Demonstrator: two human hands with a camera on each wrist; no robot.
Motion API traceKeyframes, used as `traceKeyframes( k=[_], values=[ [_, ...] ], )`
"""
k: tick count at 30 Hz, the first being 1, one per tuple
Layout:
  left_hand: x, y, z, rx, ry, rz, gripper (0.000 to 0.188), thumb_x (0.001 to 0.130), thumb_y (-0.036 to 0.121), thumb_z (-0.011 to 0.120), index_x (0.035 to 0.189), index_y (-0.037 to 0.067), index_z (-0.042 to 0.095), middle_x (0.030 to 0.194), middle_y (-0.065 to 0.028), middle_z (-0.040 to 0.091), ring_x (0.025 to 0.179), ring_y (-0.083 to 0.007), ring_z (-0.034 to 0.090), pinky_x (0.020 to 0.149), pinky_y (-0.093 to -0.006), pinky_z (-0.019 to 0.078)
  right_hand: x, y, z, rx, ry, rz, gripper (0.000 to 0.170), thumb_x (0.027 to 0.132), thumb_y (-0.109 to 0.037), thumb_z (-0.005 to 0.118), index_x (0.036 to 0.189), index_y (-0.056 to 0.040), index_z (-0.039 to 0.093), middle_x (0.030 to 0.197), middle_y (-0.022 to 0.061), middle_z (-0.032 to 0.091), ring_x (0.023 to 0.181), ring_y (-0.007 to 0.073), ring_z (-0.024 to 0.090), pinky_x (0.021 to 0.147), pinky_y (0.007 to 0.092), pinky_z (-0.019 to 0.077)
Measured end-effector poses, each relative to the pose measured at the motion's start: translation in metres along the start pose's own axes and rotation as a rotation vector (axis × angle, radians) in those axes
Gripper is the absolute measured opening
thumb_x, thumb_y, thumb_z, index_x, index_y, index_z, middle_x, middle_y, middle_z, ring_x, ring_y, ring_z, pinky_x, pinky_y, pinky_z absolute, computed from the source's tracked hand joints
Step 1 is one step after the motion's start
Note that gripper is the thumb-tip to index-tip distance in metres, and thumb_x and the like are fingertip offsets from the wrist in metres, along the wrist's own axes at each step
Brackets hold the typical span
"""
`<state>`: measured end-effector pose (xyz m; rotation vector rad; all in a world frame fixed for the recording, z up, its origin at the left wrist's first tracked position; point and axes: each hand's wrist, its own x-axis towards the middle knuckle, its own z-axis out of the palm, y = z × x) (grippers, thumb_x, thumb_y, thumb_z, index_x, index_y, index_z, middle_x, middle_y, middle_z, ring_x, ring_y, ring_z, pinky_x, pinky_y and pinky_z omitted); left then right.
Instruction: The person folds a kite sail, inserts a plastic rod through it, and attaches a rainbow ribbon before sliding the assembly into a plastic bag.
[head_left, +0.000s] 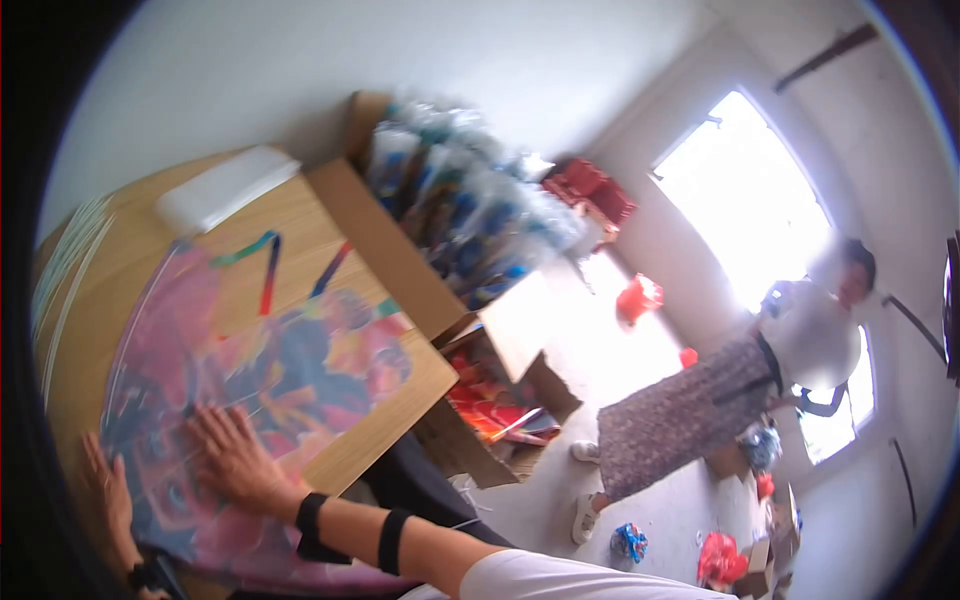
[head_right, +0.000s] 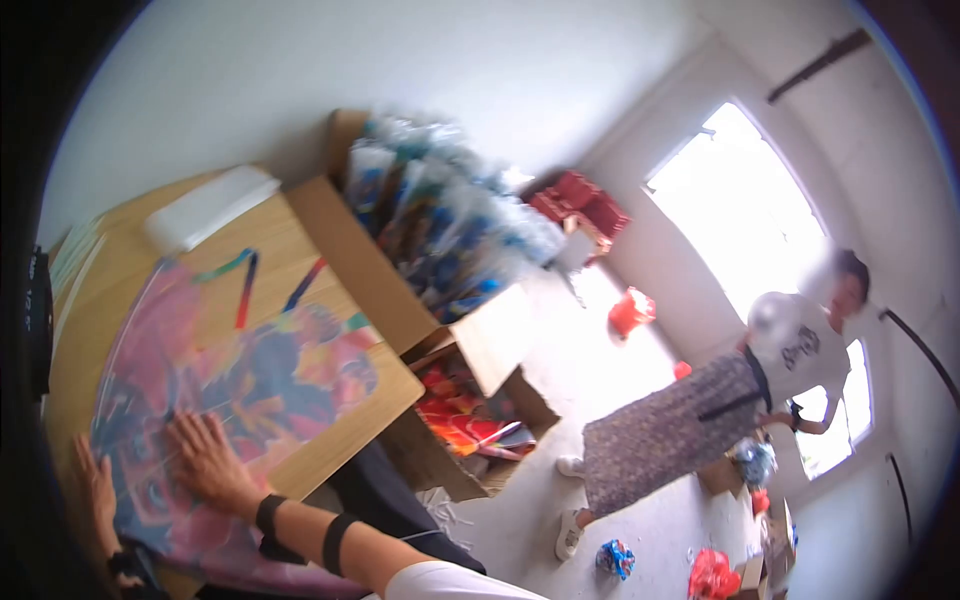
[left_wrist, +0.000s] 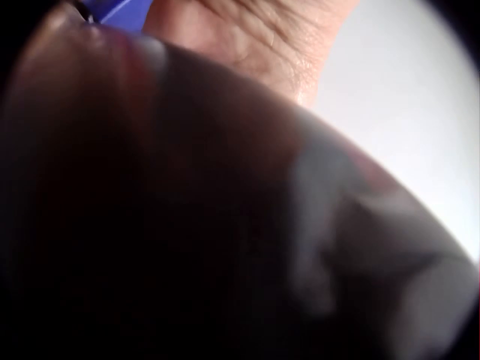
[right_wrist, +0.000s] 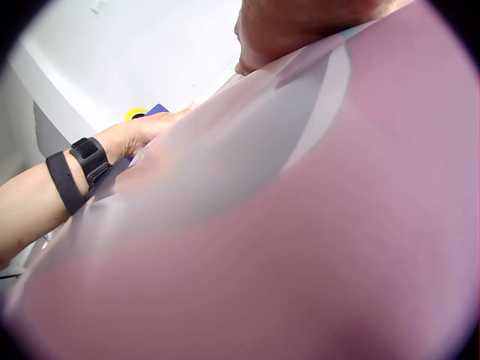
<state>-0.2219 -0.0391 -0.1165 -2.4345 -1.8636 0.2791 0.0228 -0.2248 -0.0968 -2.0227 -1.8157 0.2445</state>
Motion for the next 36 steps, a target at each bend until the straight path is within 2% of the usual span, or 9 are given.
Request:
traceKeyframes(
  k=[1, 8, 10, 18, 24, 29, 32, 35, 36],
  values=[
    [-0.029, 0.034, -0.081, 0.075, -0.148, -0.039, 0.061, 0.101, 0.031, 0.041, 0.154, 0.01, 0.017, 0.157, -0.0152, 0.026, 0.145, -0.0319, 0.024, 0.118, -0.0427, 0.019, 0.001, 0.003, -0.006, 0.018, 0.002, 0.005, 0.076, 0.088, -0.036, 0.057, 0.149, -0.0021, 0.027, 0.156, 0.0196, 0.022, 0.146, 0.0337, 0.019, 0.119, 0.0507, 0.0091],
    [0.024, -0.002, -0.005, 0.021, 0.198, 0.163, 0.069, 0.097, 0.052, 0.042, 0.149, 0.008, 0.033, 0.152, -0.0125, 0.036, 0.133, -0.0328, 0.044, 0.11, -0.0531, 0.0307, 0.005, 0.002, 0.002, 0.129, -0.011, 0.058, 0.069, 0.088, -0.03, 0.052, 0.146, 0.0023, 0.03, 0.156, 0.0212, 0.022, 0.148, 0.0322, 0.015, 0.121, 0.0502, 0.0053],
    [0.041, -0.006, -0.001, 0.002, -0.035, 0.107, 0.086, 0.091, 0.073, 0.022, 0.156, 0.017, 0.012, 0.163, -0.0062, 0.007, 0.146, -0.035, 0.019, 0.115, -0.0595, 0.0131, 0.005, 0.006, 0.014, 0.168, 0.066, -0.008, 0.074, 0.082, -0.03, 0.056, 0.144, 0.0033, 0.033, 0.155, 0.0227, 0.025, 0.147, 0.0331, 0.016, 0.121, 0.0512, 0.0049],
    [0.051, -0.005, -0.006, 0.166, 0.153, 0.306, 0.071, 0.096, 0.053, 0.043, 0.151, 0.012, 0.027, 0.156, -0.0151, 0.026, 0.138, -0.0367, 0.036, 0.108, -0.0615, 0.0285, 0.001, -0.007, -0.014, 0.218, 0.006, 0.003, 0.071, 0.085, -0.026, 0.053, 0.141, 0.0123, 0.031, 0.152, 0.0301, 0.023, 0.147, 0.0367, 0.015, 0.12, 0.0532, 0.0043],
    [0.101, -0.038, 0.079, -0.54, 0.086, 0.683, 0.065, 0.093, 0.047, 0.048, 0.149, 0.015, 0.037, 0.153, -0.0254, 0.026, 0.138, -0.0385, 0.035, 0.105, -0.0665, 0.0265, 0.003, -0.008, -0.02, 0.21, -0.005, 0.031, 0.066, 0.085, -0.027, 0.051, 0.14, 0.0061, 0.038, 0.152, 0.0265, 0.027, 0.147, 0.036, 0.016, 0.12, 0.0531, 0.0062],
    [0.065, -0.032, 0.078, -0.453, 0.313, 0.611, 0.039, 0.093, 0.005, 0.044, 0.131, -0.001, 0.053, 0.134, -0.0228, 0.052, 0.124, -0.0366, 0.049, 0.102, -0.0433, 0.0413, -0.004, -0.007, -0.03, -0.042, 0.003, -0.048, 0.06, 0.092, -0.037, 0.049, 0.143, -0.007, 0.039, 0.149, 0.0186, 0.035, 0.142, 0.0355, 0.027, 0.115, 0.0573, 0.0173],
    [-0.008, 0.027, -0.05, -0.286, 0.363, 0.698, 0.013, 0.087, 0.005, 0.047, 0.092, 0.001, 0.058, 0.096, -0.0195, 0.059, 0.099, -0.0383, 0.055, 0.087, -0.0445, 0.0456, -0.001, -0.001, -0.006, -0.137, 0.133, -0.108, 0.059, 0.093, -0.039, 0.049, 0.143, -0.0078, 0.038, 0.146, 0.0181, 0.038, 0.137, 0.036, 0.033, 0.112, 0.0563, 0.0203],
    [-0.012, 0.031, -0.012, -0.39, 0.941, 0.731, 0.009, 0.083, 0.01, 0.054, 0.091, 0.008, 0.058, 0.091, -0.0093, 0.061, 0.095, -0.0272, 0.059, 0.083, -0.0399, 0.0488, 0.003, 0.004, 0.002, -0.247, 0.087, -0.081, 0.063, 0.093, -0.043, 0.052, 0.146, -0.0116, 0.036, 0.152, 0.0129, 0.034, 0.142, 0.0293, 0.028, 0.115, 0.0514, 0.0163],
    [-0.026, 0.038, -0.023, -0.231, 0.777, 0.602, 0.008, 0.085, 0.012, 0.053, 0.086, 0.006, 0.056, 0.088, -0.0115, 0.06, 0.094, -0.0307, 0.06, 0.088, -0.0424, 0.0473, 0.003, 0.004, 0.001, -0.238, 0.052, -0.054, 0.066, 0.093, -0.044, 0.052, 0.149, -0.0127, 0.033, 0.154, 0.0122, 0.032, 0.144, 0.0284, 0.025, 0.117, 0.0497, 0.0126]
  ],
)
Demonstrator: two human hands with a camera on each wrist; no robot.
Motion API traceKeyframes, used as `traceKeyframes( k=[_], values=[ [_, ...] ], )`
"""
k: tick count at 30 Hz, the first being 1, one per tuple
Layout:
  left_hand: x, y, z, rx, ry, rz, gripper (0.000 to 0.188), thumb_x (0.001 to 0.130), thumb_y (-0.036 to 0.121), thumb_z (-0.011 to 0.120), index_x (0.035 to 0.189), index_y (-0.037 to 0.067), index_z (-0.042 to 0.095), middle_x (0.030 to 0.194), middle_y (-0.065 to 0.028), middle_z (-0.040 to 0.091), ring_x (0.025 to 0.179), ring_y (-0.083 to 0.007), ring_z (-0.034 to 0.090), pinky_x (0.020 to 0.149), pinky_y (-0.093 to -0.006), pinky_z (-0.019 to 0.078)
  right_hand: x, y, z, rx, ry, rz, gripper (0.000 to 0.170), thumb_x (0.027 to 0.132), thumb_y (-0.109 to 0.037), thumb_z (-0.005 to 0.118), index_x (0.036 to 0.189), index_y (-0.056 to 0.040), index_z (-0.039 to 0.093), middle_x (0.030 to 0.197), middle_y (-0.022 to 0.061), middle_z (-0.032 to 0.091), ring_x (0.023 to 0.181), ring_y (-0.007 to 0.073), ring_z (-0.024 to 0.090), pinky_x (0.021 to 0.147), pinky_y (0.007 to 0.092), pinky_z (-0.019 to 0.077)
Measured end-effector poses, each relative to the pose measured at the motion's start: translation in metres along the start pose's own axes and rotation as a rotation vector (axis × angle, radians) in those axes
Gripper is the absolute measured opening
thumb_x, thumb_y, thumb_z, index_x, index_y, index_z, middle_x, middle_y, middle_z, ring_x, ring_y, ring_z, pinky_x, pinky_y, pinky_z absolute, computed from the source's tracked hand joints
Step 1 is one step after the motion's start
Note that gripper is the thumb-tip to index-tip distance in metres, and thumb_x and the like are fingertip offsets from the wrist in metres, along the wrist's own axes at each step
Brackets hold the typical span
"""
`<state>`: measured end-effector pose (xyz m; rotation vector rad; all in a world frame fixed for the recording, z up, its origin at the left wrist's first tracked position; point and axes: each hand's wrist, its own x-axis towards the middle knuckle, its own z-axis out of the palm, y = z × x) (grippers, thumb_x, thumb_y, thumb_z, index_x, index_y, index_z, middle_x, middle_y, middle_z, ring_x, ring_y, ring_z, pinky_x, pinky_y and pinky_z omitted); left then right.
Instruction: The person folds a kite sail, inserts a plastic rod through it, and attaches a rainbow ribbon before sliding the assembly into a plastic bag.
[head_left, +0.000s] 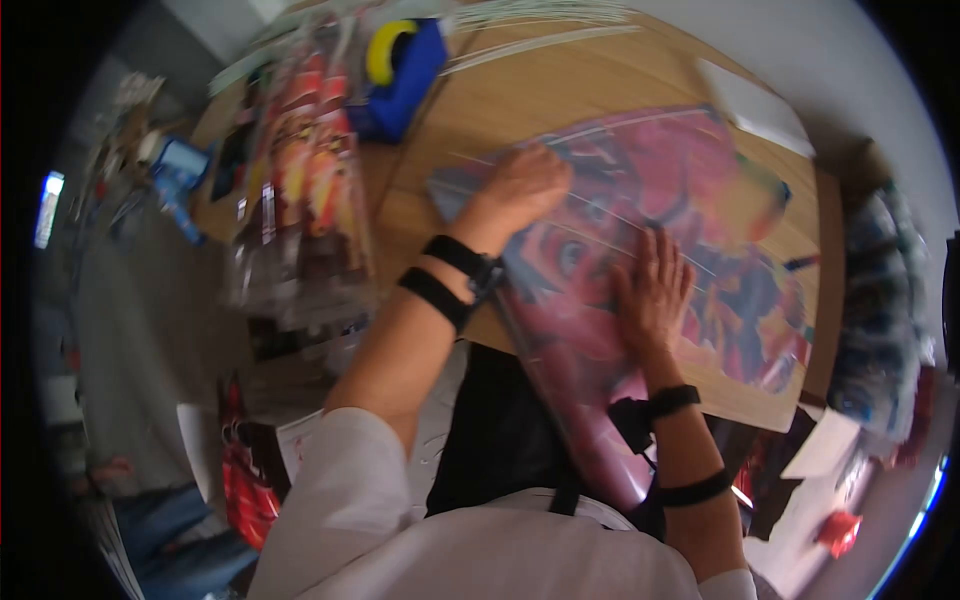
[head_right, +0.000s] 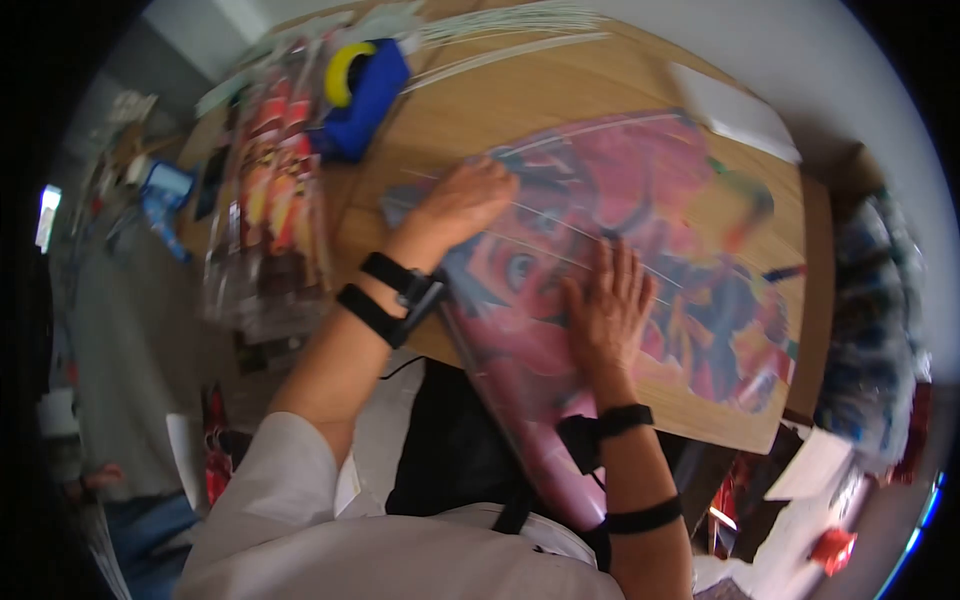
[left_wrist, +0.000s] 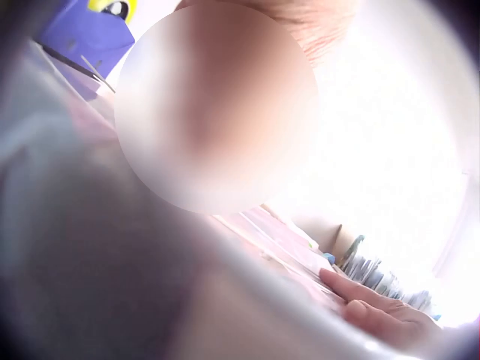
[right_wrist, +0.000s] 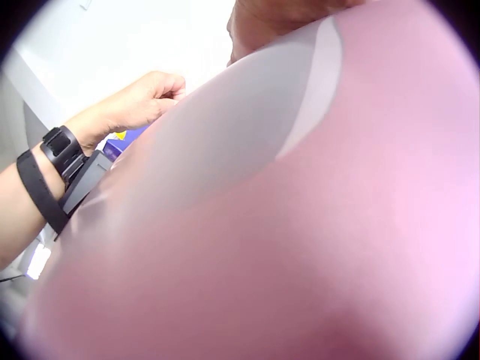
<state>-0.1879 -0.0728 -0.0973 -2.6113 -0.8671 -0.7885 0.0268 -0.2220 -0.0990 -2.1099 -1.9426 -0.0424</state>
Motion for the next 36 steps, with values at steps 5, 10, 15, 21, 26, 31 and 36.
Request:
traceKeyframes(
  k=[5, 10, 15, 21, 26, 31, 36],
  values=[
    [0.004, 0.03, -0.026, 0.002, -0.329, -0.335, 0.008, 0.084, 0.011, 0.055, 0.086, 0.004, 0.058, 0.09, -0.0117, 0.06, 0.092, -0.0281, 0.062, 0.075, -0.039, 0.0553, 0.001, 0.002, 0.001, -0.011, -0.053, 0.007, 0.066, 0.094, -0.044, 0.049, 0.151, -0.0152, 0.03, 0.157, 0.0113, 0.027, 0.146, 0.0287, 0.021, 0.119, 0.0473, 0.0077],
    [-0.004, 0.028, -0.028, -0.086, -0.235, -0.355, 0.007, 0.083, 0.01, 0.059, 0.084, 0.004, 0.056, 0.088, -0.011, 0.058, 0.091, -0.0277, 0.062, 0.072, -0.0392, 0.0554, 0.0, -0.001, 0.001, -0.017, -0.053, 0.012, 0.065, 0.095, -0.043, 0.049, 0.151, -0.015, 0.03, 0.157, 0.0115, 0.027, 0.146, 0.0293, 0.021, 0.119, 0.0473, 0.0083],
    [-0.007, 0.029, -0.031, -0.109, -0.217, -0.362, 0.008, 0.083, 0.011, 0.058, 0.083, 0.004, 0.054, 0.087, -0.011, 0.056, 0.088, -0.0282, 0.061, 0.07, -0.0398, 0.0542, 0.0, 0.0, 0.001, -0.024, -0.043, 0.001, 0.065, 0.095, -0.043, 0.049, 0.15, -0.0148, 0.031, 0.156, 0.0115, 0.028, 0.145, 0.0296, 0.022, 0.118, 0.0477, 0.0087],
    [-0.017, 0.024, -0.021, -0.252, -0.225, -0.42, 0.009, 0.088, 0.012, 0.054, 0.091, 0.003, 0.055, 0.095, -0.0158, 0.058, 0.095, -0.0357, 0.059, 0.077, -0.0449, 0.0519, 0.0, -0.001, 0.0, 0.002, -0.031, 0.011, 0.065, 0.093, -0.041, 0.053, 0.149, -0.0142, 0.034, 0.155, 0.0127, 0.03, 0.144, 0.0308, 0.024, 0.118, 0.0488, 0.01],
    [-0.015, 0.021, -0.026, -0.265, -0.204, -0.374, 0.011, 0.083, 0.001, 0.049, 0.093, 0.003, 0.049, 0.092, -0.0177, 0.053, 0.09, -0.0404, 0.056, 0.07, -0.0491, 0.0464, 0.0, -0.001, -0.001, 0.005, -0.014, -0.009, 0.066, 0.092, -0.044, 0.053, 0.148, -0.0135, 0.036, 0.153, 0.0149, 0.032, 0.143, 0.0316, 0.026, 0.117, 0.0507, 0.0118],
    [-0.009, 0.02, -0.031, -0.233, -0.319, -0.366, 0.013, 0.08, -0.005, 0.047, 0.092, -0.001, 0.048, 0.09, -0.018, 0.053, 0.087, -0.0398, 0.055, 0.071, -0.0483, 0.0459, -0.002, 0.0, -0.001, 0.05, 0.023, -0.003, 0.065, 0.093, -0.045, 0.051, 0.147, -0.0126, 0.037, 0.153, 0.0162, 0.032, 0.143, 0.0319, 0.026, 0.117, 0.052, 0.0117],
    [-0.014, 0.018, -0.026, -0.261, -0.257, -0.323, 0.009, 0.082, -0.003, 0.047, 0.089, 0.001, 0.048, 0.087, -0.0181, 0.052, 0.085, -0.0398, 0.055, 0.07, -0.0476, 0.0454, -0.002, -0.002, -0.007, 0.074, -0.013, -0.013, 0.065, 0.092, -0.042, 0.053, 0.147, -0.0128, 0.037, 0.153, 0.0176, 0.031, 0.143, 0.0341, 0.025, 0.117, 0.0534, 0.0105]
  ],
)
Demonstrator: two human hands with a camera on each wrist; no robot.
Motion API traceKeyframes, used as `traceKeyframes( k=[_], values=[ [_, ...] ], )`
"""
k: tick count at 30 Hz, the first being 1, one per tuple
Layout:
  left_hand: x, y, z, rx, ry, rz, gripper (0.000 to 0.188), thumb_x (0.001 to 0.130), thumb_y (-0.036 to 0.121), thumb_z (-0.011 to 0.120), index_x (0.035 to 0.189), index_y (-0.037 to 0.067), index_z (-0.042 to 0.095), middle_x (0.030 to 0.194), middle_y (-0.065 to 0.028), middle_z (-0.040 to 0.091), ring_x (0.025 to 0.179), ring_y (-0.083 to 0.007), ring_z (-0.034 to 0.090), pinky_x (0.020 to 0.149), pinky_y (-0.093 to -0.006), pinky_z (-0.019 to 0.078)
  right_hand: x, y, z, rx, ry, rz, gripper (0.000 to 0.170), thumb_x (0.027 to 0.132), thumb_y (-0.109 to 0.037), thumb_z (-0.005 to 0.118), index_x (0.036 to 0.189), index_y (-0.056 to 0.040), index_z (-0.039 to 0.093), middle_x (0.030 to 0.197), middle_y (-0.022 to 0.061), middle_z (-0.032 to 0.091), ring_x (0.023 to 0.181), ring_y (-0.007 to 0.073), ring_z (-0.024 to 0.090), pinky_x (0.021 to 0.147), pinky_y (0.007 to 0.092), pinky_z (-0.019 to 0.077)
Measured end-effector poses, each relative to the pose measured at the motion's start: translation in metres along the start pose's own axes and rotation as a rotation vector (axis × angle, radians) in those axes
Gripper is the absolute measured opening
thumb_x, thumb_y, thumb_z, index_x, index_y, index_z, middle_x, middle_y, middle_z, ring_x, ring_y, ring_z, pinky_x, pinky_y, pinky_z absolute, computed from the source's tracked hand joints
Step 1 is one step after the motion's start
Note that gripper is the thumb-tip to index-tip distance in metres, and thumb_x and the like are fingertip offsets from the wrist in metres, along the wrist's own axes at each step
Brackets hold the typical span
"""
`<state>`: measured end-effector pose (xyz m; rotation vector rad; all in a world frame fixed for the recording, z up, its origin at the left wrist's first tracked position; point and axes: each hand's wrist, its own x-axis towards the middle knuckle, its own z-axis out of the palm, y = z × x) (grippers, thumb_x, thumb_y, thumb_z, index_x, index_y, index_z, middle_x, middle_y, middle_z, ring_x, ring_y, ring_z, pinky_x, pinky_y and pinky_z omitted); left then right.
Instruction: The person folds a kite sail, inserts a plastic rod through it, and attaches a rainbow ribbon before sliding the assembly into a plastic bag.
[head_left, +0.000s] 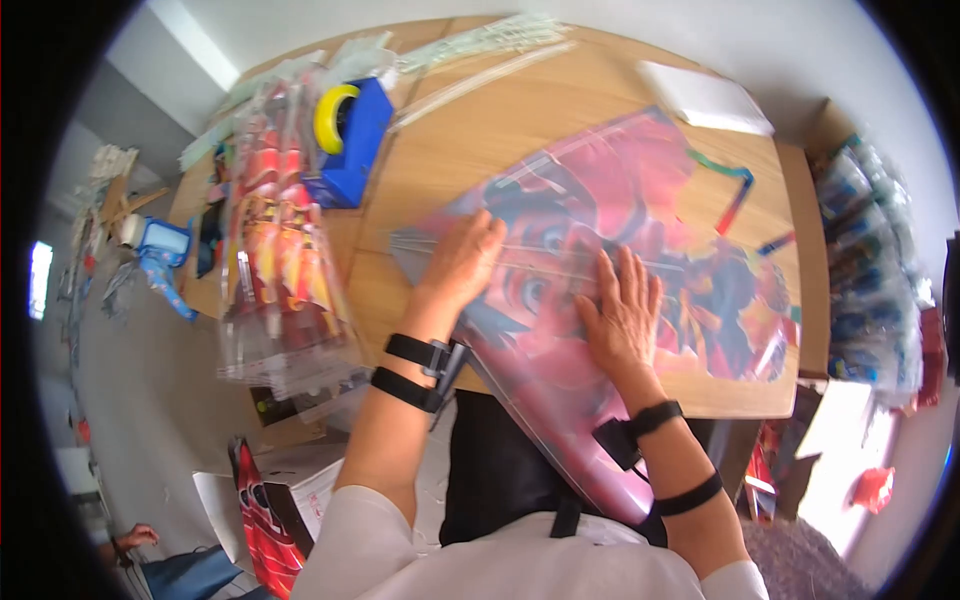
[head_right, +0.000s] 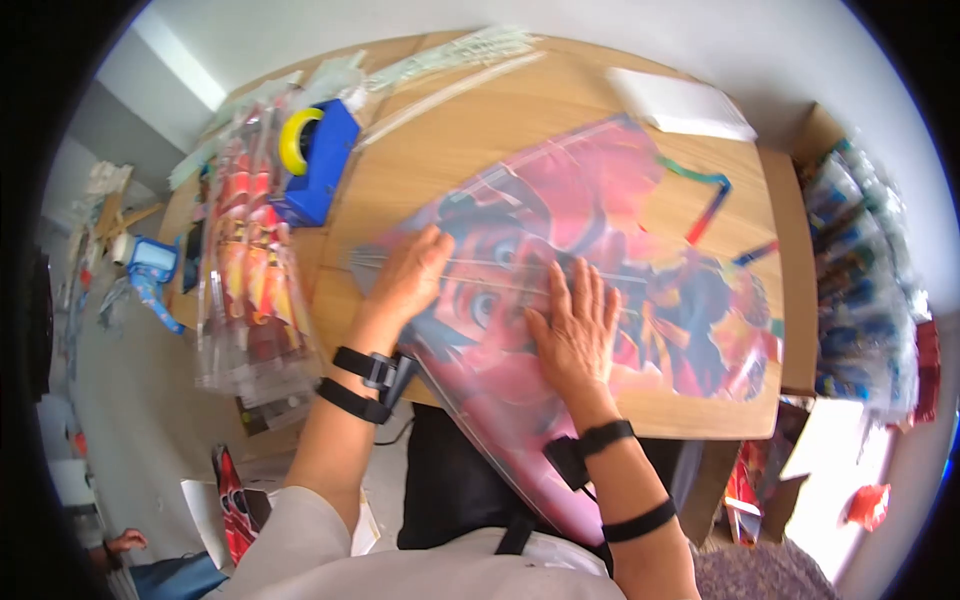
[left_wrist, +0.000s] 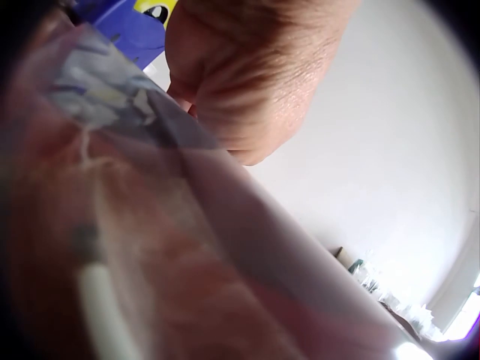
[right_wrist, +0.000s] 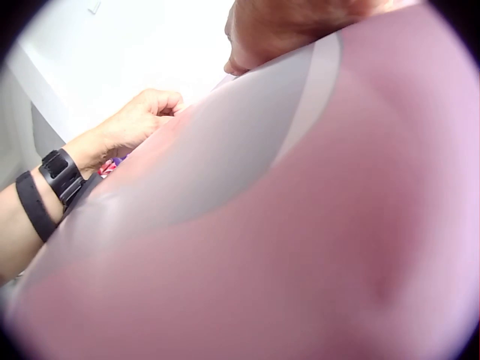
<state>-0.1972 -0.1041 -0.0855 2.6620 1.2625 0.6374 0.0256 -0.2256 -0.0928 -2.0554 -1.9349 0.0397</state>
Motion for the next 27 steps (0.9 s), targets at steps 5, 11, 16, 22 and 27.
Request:
traceKeyframes(
  k=[5, 11, 16, 22, 27],
  values=[
    [0.004, 0.003, -0.005, -0.011, -0.002, -0.003, 0.008, 0.08, -0.003, 0.049, 0.086, 0.001, 0.048, 0.086, -0.0171, 0.052, 0.085, -0.0381, 0.056, 0.07, -0.0468, 0.0468, -0.001, -0.005, -0.007, 0.046, -0.005, -0.003, 0.065, 0.09, -0.038, 0.057, 0.147, -0.0152, 0.037, 0.153, 0.0179, 0.031, 0.143, 0.0346, 0.024, 0.117, 0.0543, 0.0109],
    [0.002, 0.006, -0.007, -0.002, -0.036, -0.026, 0.013, 0.078, -0.007, 0.053, 0.089, 0.0, 0.052, 0.089, -0.0159, 0.054, 0.088, -0.036, 0.058, 0.07, -0.0458, 0.0501, 0.0, -0.003, -0.005, 0.038, 0.024, -0.051, 0.061, 0.089, -0.034, 0.06, 0.144, -0.0159, 0.042, 0.152, 0.0184, 0.03, 0.142, 0.0353, 0.026, 0.118, 0.05, 0.0151],
    [0.003, 0.011, -0.012, -0.022, -0.059, -0.05, 0.01, 0.079, -0.006, 0.053, 0.087, 0.0, 0.052, 0.089, -0.0159, 0.053, 0.087, -0.0363, 0.058, 0.07, -0.0454, 0.0499, -0.001, -0.001, -0.005, 0.062, 0.006, -0.091, 0.063, 0.088, -0.033, 0.061, 0.145, -0.0144, 0.041, 0.152, 0.0186, 0.032, 0.142, 0.0349, 0.027, 0.117, 0.049, 0.0178],
    [0.002, 0.007, -0.01, -0.019, -0.01, -0.026, 0.007, 0.079, -0.005, 0.053, 0.084, 0.0, 0.05, 0.086, -0.0166, 0.052, 0.086, -0.0373, 0.057, 0.07, -0.0461, 0.0487, 0.004, -0.007, -0.009, 0.056, -0.025, -0.095, 0.065, 0.087, -0.033, 0.062, 0.145, -0.0131, 0.041, 0.153, 0.0188, 0.031, 0.142, 0.0353, 0.027, 0.118, 0.0487, 0.0173],
    [0.011, -0.019, -0.035, -0.14, 0.212, -0.172, 0.008, 0.079, -0.005, 0.054, 0.081, 0.003, 0.052, 0.081, -0.0158, 0.053, 0.079, -0.0361, 0.057, 0.067, -0.0441, 0.0465, 0.003, -0.006, -0.01, 0.056, -0.029, -0.088, 0.064, 0.088, -0.036, 0.061, 0.144, -0.0123, 0.043, 0.153, 0.0182, 0.03, 0.143, 0.0356, 0.027, 0.118, 0.0483, 0.0165]
  ],
)
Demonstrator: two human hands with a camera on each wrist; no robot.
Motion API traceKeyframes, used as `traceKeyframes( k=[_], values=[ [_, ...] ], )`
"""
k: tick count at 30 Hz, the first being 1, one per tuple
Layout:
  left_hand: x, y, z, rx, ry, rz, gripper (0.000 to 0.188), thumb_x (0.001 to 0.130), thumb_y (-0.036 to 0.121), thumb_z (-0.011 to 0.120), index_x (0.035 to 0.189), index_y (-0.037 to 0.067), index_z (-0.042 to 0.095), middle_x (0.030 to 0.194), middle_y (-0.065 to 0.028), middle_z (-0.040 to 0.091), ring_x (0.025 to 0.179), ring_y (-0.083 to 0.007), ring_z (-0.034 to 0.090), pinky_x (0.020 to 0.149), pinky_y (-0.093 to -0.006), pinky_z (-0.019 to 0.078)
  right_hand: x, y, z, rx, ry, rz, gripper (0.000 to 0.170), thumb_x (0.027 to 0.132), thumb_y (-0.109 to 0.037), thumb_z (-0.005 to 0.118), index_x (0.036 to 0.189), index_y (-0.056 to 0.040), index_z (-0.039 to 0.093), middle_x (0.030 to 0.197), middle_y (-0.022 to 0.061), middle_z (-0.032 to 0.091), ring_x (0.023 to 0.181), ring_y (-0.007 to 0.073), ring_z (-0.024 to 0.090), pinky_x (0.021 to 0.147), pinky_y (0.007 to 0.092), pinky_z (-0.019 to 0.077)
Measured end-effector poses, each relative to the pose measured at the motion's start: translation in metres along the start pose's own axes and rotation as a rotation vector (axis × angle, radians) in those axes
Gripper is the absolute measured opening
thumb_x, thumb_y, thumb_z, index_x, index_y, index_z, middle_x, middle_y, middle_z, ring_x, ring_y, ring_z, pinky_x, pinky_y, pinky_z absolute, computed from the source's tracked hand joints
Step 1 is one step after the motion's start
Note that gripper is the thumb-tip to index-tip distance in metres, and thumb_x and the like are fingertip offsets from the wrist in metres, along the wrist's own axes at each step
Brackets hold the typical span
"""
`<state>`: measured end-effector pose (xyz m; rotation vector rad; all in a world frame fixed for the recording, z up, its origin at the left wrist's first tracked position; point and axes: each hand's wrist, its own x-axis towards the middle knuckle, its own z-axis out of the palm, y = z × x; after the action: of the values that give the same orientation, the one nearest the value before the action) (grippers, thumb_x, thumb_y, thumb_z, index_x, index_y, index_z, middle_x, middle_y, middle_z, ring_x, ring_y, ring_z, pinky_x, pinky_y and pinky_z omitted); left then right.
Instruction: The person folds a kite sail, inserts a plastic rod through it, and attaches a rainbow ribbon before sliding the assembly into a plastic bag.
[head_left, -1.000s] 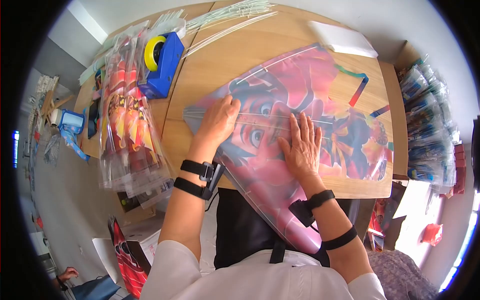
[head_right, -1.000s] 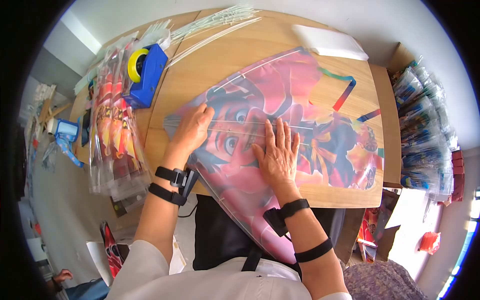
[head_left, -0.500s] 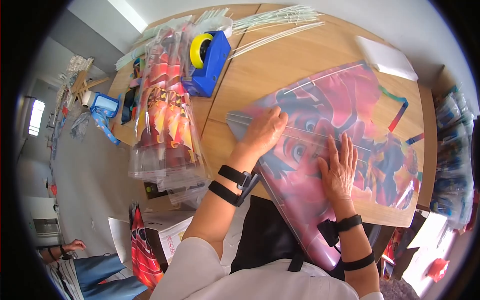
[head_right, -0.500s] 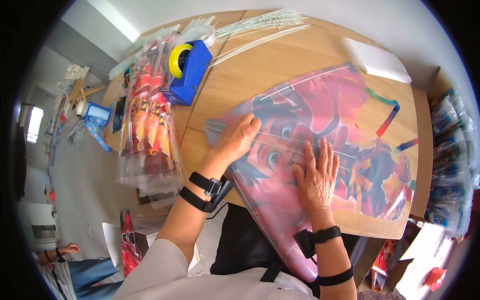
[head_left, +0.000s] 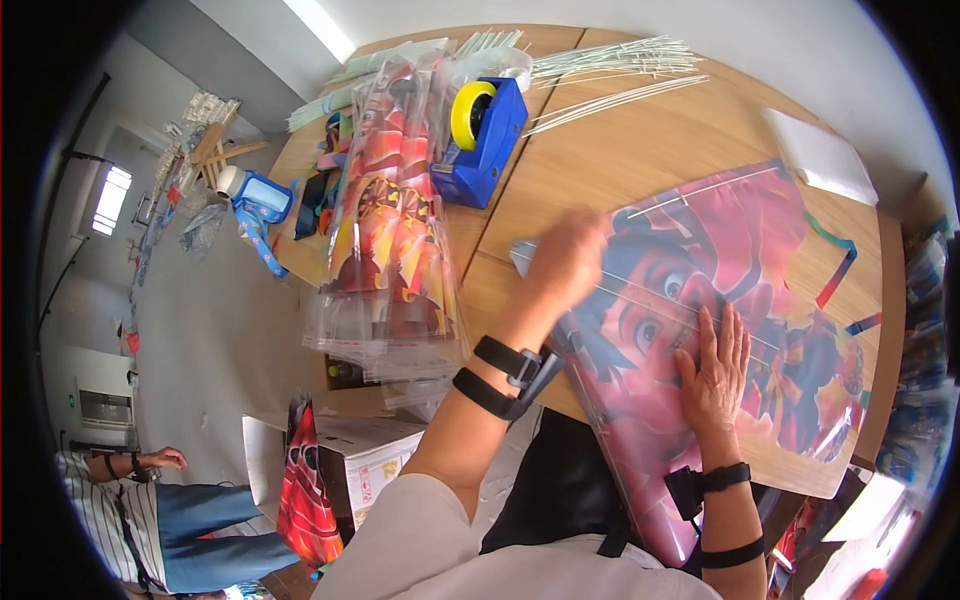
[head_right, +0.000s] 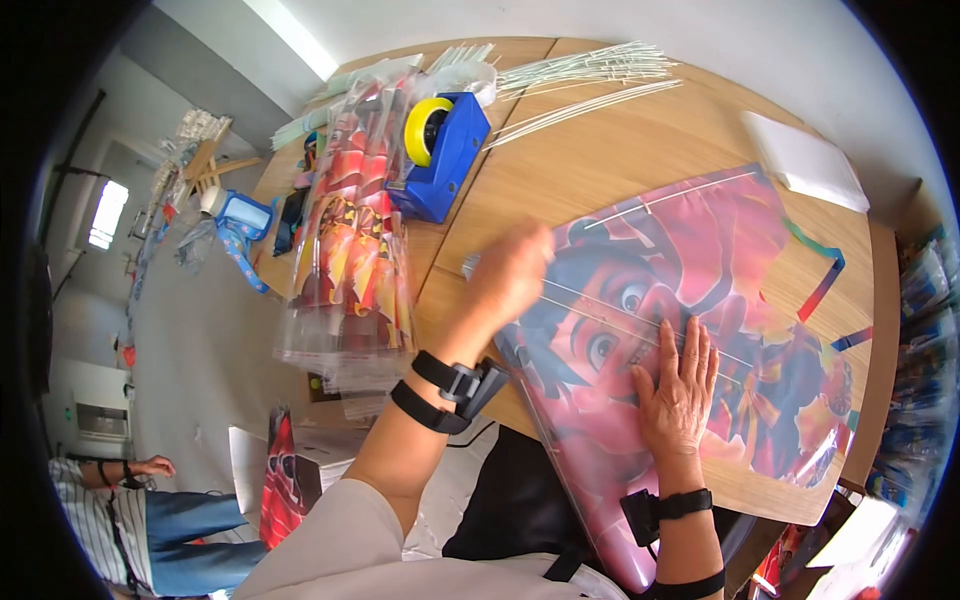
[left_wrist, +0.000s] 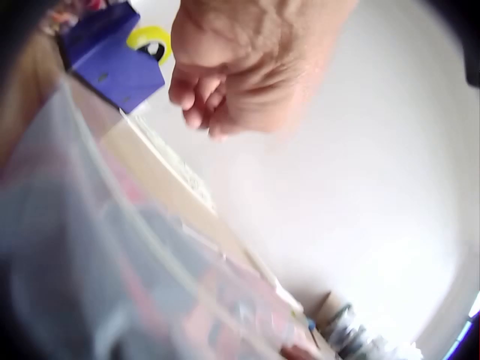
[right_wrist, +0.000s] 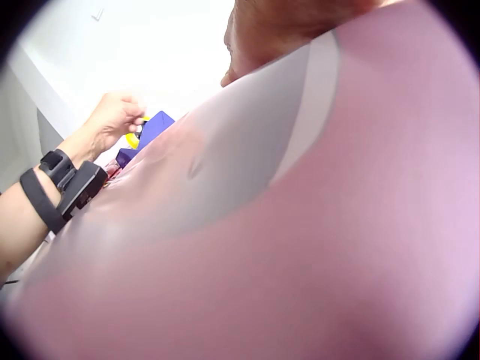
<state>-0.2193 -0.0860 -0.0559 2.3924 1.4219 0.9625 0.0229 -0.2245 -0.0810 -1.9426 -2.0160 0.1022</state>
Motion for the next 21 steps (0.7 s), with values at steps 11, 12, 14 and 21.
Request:
traceKeyframes(
  k=[11, 12, 14, 21],
  values=[
    [0.061, -0.151, -0.136, -0.29, 0.081, -0.952, 0.008, 0.073, 0.002, 0.067, 0.068, 0.001, 0.061, 0.057, -0.0087, 0.053, 0.044, -0.0189, 0.051, 0.036, -0.035, 0.0342, -0.001, 0.001, 0.002, -0.003, 0.02, -0.001, 0.061, 0.088, -0.034, 0.061, 0.143, -0.0122, 0.044, 0.153, 0.0173, 0.031, 0.142, 0.0345, 0.027, 0.118, 0.048, 0.0174],
    [0.061, -0.147, -0.137, -0.348, 0.092, -0.975, 0.01, 0.074, 0.001, 0.069, 0.068, 0.002, 0.06, 0.057, -0.0071, 0.052, 0.044, -0.018, 0.048, 0.036, -0.0337, 0.0332, -0.001, 0.001, 0.002, -0.002, 0.02, -0.001, 0.061, 0.088, -0.034, 0.061, 0.143, -0.0122, 0.044, 0.153, 0.0173, 0.031, 0.142, 0.0345, 0.027, 0.118, 0.048, 0.0174],
    [0.062, -0.142, -0.138, -0.408, 0.101, -1.0, 0.012, 0.074, 0.001, 0.07, 0.067, 0.003, 0.059, 0.057, -0.0055, 0.051, 0.043, -0.0171, 0.046, 0.036, -0.0323, 0.0321, -0.001, 0.001, 0.002, -0.001, 0.023, 0.003, 0.061, 0.088, -0.033, 0.061, 0.143, -0.0122, 0.044, 0.153, 0.0174, 0.031, 0.142, 0.0343, 0.028, 0.118, 0.0479, 0.0176],
    [0.054, -0.152, -0.13, -0.774, 0.27, -1.113, 0.011, 0.077, 0.001, 0.068, 0.086, 0.005, 0.061, 0.076, -0.0055, 0.053, 0.058, -0.0146, 0.048, 0.063, -0.0376, 0.0541, 0.0, 0.001, 0.002, 0.009, 0.019, 0.014, 0.06, 0.088, -0.031, 0.062, 0.142, -0.0119, 0.045, 0.152, 0.0182, 0.033, 0.142, 0.0344, 0.029, 0.118, 0.0474, 0.0178]
  ],
)
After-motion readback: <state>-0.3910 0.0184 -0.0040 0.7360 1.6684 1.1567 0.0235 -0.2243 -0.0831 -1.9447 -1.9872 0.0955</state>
